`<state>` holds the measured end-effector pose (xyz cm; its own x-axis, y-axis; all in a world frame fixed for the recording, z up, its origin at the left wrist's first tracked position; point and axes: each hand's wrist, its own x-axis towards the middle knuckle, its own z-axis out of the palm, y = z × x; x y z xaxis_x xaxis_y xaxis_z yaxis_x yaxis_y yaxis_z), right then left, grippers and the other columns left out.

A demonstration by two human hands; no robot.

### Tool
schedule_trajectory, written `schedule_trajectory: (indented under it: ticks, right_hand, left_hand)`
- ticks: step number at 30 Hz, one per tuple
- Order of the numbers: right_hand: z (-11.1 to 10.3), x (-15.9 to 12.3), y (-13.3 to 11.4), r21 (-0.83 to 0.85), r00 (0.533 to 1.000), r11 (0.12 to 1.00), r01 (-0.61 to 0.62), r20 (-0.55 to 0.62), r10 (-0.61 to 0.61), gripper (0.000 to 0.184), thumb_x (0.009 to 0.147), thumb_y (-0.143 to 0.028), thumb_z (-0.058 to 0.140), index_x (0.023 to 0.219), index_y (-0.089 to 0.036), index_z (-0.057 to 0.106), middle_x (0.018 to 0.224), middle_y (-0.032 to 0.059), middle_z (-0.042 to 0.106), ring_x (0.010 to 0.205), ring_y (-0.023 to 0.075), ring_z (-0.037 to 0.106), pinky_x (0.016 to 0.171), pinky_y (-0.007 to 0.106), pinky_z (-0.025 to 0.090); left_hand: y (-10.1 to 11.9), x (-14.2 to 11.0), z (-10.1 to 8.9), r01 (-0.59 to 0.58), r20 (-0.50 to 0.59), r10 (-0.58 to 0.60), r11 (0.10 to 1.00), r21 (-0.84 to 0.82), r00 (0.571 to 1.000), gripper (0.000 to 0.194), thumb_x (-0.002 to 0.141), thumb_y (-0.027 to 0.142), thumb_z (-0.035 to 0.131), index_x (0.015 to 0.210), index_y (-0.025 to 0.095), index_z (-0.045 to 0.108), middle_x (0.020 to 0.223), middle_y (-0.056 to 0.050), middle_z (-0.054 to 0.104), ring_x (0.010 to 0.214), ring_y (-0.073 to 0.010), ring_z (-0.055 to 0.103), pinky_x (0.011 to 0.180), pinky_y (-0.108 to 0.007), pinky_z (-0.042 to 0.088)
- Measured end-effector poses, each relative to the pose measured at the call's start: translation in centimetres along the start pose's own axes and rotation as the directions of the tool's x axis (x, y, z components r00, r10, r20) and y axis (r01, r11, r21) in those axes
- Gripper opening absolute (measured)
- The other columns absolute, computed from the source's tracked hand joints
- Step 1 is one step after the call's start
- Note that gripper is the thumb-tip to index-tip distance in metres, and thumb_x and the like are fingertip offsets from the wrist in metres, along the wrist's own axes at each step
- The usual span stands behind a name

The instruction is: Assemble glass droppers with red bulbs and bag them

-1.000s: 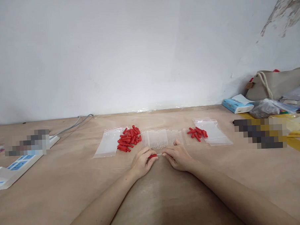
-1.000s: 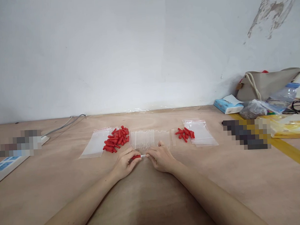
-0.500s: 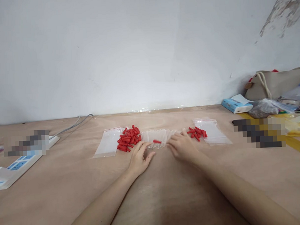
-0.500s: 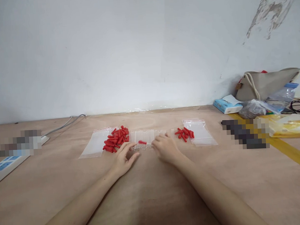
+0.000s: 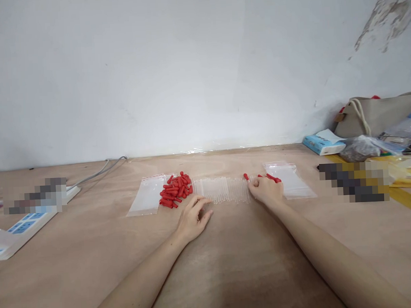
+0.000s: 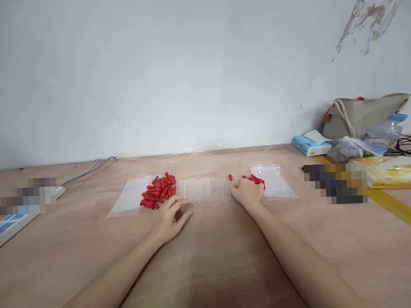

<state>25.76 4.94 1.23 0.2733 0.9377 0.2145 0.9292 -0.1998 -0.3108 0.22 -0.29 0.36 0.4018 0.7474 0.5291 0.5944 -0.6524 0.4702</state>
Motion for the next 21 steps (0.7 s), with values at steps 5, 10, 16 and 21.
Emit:
schedule_trajectory:
  ticks: [5, 10, 16, 21]
  right_hand:
    - [-0.5, 0.4, 0.4, 0.012, 1.0, 1.0, 0.003, 0.016, -0.003, 0.039, 0.078, -0.047, 0.039, 0.061, -0.018, 0.058, 0.064, 0.0058, 0.061, 0.068, 0.0209, 0.056, 0.07, 0.035, 0.029]
    - [-1.7, 2.0, 2.6, -0.04, 0.999, 0.998, 0.047, 0.021, -0.046, 0.024, 0.078, -0.034, 0.043, 0.082, -0.023, 0.064, 0.083, 0.0057, 0.064, 0.08, 0.0225, 0.056, 0.068, 0.034, 0.03]
    - [-1.9, 2.4, 3.6, -0.184, 0.971, 0.954, 0.239, 0.064, -0.231, 0.026, 0.079, -0.035, 0.043, 0.09, -0.027, 0.066, 0.092, 0.0076, 0.06, 0.093, 0.0261, 0.048, 0.069, 0.034, 0.031]
    - [-1.4, 2.0, 2.9, -0.242, 0.959, 0.928, 0.283, 0.04, -0.282, 0.028, 0.083, -0.033, 0.04, 0.085, -0.025, 0.067, 0.092, 0.0096, 0.057, 0.094, 0.0264, 0.045, 0.072, 0.037, 0.03]
  left_hand:
    - [0.0, 0.0, -0.1, 0.006, 0.022, -0.006, 1.0, 0.005, 1.0, 0.02, 0.08, 0.023, 0.051, 0.1, 0.02, 0.055, 0.094, -0.005, 0.051, 0.066, -0.0111, 0.052, 0.063, -0.025, 0.044]
    - [0.0, 0.0, 0.0, -0.001, 0.034, 0.001, 1.0, 0.012, 0.999, 0.02, 0.079, 0.021, 0.051, 0.099, 0.019, 0.055, 0.095, -0.005, 0.051, 0.065, -0.0107, 0.052, 0.063, -0.025, 0.044]
    - [-0.3, -0.1, 0.1, 0.0, 0.051, 0.0, 1.0, 0.009, 0.999, 0.018, 0.08, 0.02, 0.051, 0.097, 0.02, 0.056, 0.095, -0.004, 0.051, 0.069, -0.0112, 0.053, 0.063, -0.025, 0.046]
    - [-0.2, -0.1, 0.1, -0.006, 0.063, 0.005, 1.0, 0.015, 0.998, 0.016, 0.08, 0.02, 0.05, 0.095, 0.02, 0.057, 0.096, -0.004, 0.05, 0.07, -0.0112, 0.054, 0.061, -0.024, 0.046]
